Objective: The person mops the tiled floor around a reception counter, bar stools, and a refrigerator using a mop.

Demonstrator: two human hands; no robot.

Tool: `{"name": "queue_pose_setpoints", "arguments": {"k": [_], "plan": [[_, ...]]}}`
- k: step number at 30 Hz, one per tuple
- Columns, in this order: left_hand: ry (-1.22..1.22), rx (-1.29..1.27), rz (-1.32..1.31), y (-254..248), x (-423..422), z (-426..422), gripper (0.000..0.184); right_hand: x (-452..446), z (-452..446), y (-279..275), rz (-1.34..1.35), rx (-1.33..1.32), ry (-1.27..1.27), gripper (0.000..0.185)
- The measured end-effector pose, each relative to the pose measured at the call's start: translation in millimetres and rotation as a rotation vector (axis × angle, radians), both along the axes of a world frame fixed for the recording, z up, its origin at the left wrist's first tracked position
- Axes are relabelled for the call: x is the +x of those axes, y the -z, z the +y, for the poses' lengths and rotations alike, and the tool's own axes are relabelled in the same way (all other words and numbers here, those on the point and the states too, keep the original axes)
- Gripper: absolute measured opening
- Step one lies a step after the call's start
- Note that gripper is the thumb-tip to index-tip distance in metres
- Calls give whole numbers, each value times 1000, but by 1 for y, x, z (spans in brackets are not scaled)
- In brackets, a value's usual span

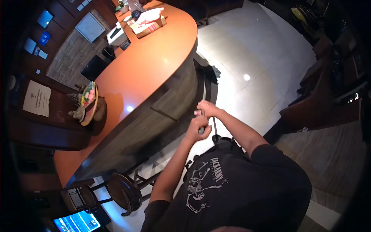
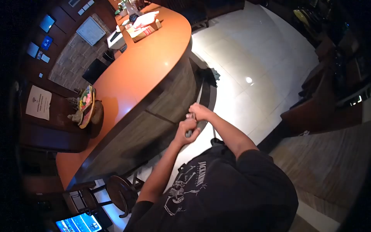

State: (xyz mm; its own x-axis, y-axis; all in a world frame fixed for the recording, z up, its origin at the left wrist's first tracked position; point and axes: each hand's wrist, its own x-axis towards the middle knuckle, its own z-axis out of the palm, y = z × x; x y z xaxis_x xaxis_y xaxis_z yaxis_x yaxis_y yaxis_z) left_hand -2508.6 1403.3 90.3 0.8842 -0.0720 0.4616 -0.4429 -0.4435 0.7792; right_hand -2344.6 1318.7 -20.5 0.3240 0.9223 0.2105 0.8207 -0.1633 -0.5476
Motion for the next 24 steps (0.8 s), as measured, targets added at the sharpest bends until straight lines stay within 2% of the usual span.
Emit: {"name": "queue_pose_setpoints", "arguments": {"k": [3, 6, 7, 8, 11, 13, 14, 17, 19, 21, 24], "plan": [[-108, -74, -56, -27, -34, -8, 27, -36, -7, -35, 125, 169, -9, 53], [-5, -167, 38, -90, -78, -5, 30, -80, -24, -78, 199, 107, -78, 26], [36, -212, -20, -94, -86, -4, 30, -91, -29, -84, 283, 81, -134, 24], [25, -287, 27, -93, -95, -7, 33, -104, -30, -76, 326, 148, -131, 23], [25, -234, -39, -57, -105, -15, 29, -118, -36, -51, 475, 73, -52, 40], [26, -229, -81, -56, -99, -27, 27, -121, -40, -40, 312, 228, -29, 41], [38, -214, -98, -49, -93, -27, 25, -117, -37, -33, 253, 389, -35, 38], [-5, -119, -76, -26, -70, -24, 23, -86, -31, -9, 165, 380, 43, 38], [14, -62, -67, 9, -48, -17, 22, -61, -28, 12, 106, 310, 94, 37], [70, -34, -18, 18, -34, -17, 23, -35, -30, 32, 34, 187, 71, 37], [107, -21, 1, 37, -22, -23, 27, -15, -37, 55, 80, 1, 93, 40]]}}
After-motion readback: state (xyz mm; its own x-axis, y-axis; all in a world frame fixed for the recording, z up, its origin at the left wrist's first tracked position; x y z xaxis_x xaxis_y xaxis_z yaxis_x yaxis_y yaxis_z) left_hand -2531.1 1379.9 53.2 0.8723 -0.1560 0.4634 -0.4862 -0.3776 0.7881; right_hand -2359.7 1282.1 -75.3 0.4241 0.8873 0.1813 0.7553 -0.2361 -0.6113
